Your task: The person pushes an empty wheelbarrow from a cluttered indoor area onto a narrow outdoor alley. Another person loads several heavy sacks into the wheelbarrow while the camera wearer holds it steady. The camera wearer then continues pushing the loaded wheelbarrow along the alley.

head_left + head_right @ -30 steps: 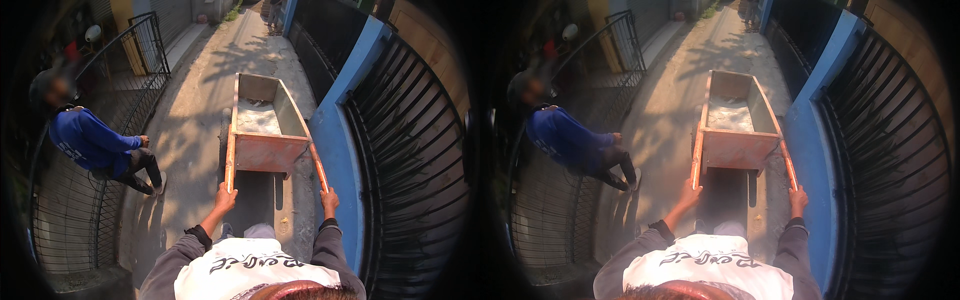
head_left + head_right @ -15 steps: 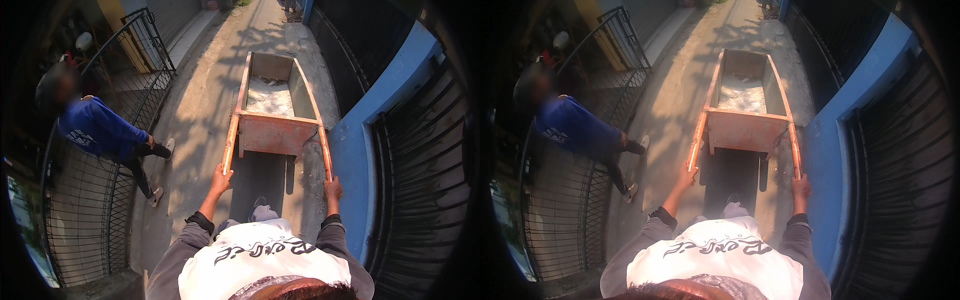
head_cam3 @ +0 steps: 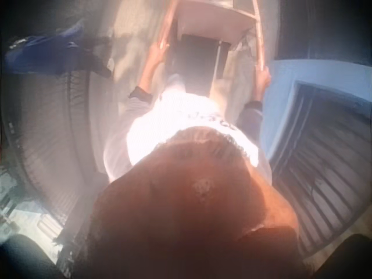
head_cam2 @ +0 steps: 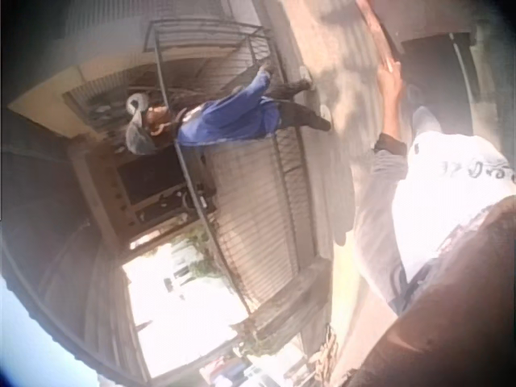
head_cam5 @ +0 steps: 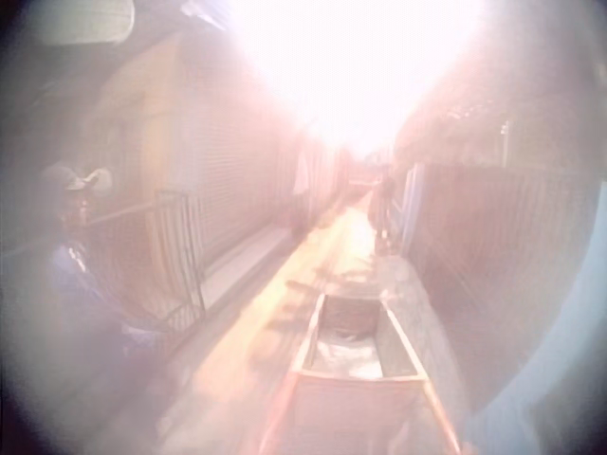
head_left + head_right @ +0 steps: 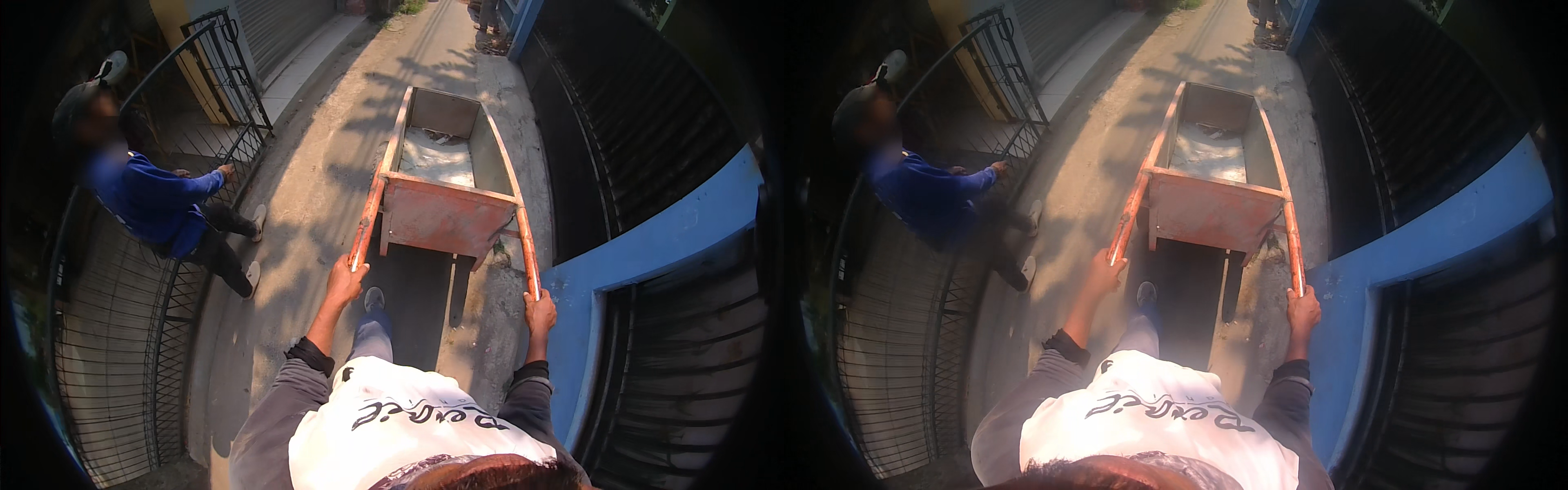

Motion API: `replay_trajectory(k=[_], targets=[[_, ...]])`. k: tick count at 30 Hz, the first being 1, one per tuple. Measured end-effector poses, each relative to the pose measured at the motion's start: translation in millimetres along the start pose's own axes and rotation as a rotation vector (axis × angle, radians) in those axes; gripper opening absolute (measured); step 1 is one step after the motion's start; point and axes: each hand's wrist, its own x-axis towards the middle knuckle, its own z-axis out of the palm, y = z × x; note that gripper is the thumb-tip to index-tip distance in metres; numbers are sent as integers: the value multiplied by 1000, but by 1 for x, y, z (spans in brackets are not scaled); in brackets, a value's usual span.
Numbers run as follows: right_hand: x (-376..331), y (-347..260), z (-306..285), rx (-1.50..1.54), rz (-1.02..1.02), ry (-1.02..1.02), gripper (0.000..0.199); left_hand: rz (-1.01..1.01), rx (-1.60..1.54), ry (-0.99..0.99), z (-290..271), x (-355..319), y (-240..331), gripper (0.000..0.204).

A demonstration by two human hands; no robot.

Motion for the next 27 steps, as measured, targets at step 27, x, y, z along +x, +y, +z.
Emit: replay_trajectory(k=[27], targets=[[428, -354, 80, -13, -2, -97, 54, -21, 54, -19, 22, 525, 230, 51]])
